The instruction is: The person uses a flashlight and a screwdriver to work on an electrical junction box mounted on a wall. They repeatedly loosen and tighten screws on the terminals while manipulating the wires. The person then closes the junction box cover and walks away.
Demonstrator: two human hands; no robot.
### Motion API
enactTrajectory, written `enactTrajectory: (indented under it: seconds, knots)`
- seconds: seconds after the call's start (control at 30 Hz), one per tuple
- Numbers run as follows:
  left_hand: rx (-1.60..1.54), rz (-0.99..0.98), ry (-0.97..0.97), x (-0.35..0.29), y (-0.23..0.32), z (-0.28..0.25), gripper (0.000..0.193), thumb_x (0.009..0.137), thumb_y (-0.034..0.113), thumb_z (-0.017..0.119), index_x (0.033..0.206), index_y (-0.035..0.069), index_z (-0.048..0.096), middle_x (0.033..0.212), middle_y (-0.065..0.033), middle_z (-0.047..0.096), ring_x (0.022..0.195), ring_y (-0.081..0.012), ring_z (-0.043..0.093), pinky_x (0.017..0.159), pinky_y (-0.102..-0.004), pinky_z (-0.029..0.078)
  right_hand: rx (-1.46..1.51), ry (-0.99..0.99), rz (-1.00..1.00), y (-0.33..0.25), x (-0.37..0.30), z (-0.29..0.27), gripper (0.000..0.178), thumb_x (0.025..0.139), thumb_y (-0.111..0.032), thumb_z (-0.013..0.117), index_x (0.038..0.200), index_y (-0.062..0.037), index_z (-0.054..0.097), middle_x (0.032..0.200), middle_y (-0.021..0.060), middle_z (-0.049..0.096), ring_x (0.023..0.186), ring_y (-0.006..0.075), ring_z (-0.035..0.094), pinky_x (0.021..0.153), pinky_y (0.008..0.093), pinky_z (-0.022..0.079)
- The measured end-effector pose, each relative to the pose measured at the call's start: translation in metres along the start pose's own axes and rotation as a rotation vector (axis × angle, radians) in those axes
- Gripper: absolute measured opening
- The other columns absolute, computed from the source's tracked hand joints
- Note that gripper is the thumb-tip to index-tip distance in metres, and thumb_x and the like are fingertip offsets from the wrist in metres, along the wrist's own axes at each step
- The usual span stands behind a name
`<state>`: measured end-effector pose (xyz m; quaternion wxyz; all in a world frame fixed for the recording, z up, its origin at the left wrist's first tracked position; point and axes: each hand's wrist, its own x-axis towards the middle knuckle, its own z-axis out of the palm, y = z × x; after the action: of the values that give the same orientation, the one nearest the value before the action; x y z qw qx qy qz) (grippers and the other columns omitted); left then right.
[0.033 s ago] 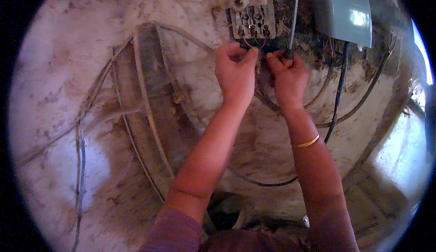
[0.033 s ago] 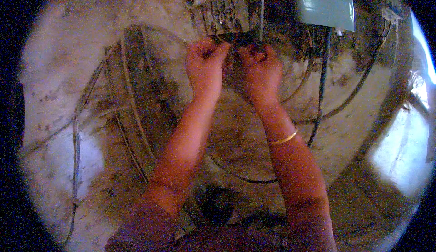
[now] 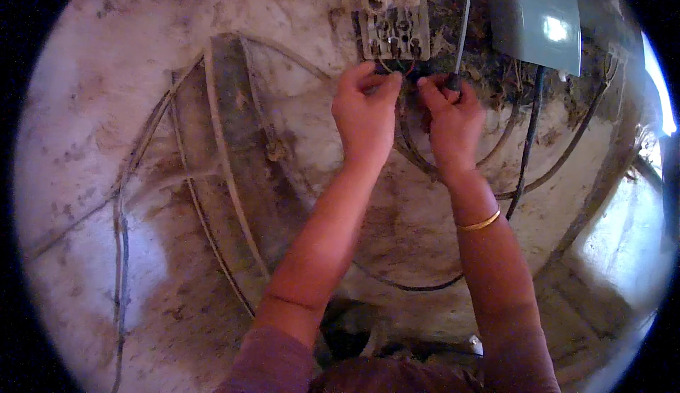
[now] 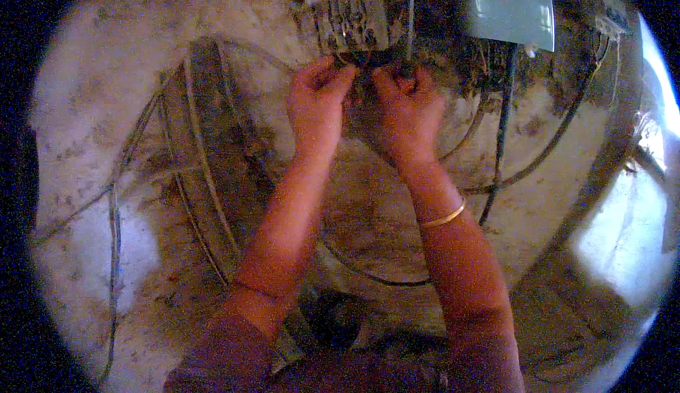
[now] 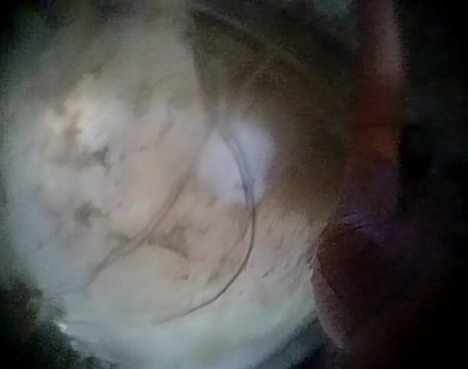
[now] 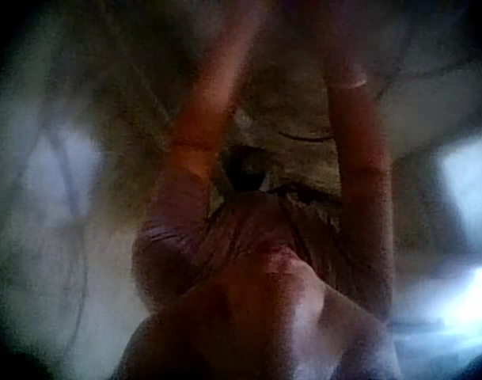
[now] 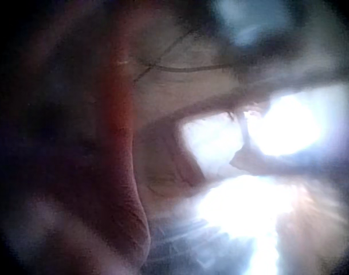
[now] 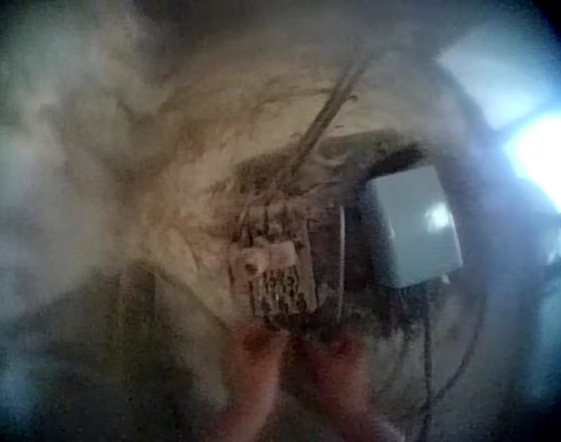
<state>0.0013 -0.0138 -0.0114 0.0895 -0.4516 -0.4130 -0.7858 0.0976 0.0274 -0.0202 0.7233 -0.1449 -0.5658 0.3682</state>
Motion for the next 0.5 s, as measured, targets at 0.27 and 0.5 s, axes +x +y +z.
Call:
enactTrajectory:
  seconds: [0.27,0.5]
  knots:
    - [-0.222,-0.366,-0.234,0.007,0.025,0.000,0.020,0.075,0.016,0.067,0.085,-0.001,0.066,0.069,-0.0026,0.061,0.052,-0.0086,0.049,0.041,-0.0234,0.035,-0.194,-0.063,-0.313,0.004,0.020,0.006,0.016,0.076,-0.017,0.068,0.073,-0.0035,0.060,0.054,0.0008,0.053,0.038,0.0092,0.045,0.034,0.0249,0.033]
    - [-0.397,-0.431,-0.293,0.012,0.010,0.008,0.016,0.076,0.015,0.066,0.084,0.001,0.066,0.070,-0.0010,0.061,0.052,-0.0085,0.048,0.041,-0.0238,0.032,-0.163,-0.115,-0.402,0.023,0.040,-0.001,0.015,0.075,-0.015,0.066,0.069,-0.0048,0.058,0.052,0.0026,0.052,0.035,0.0121,0.044,0.031,0.0260,0.030]
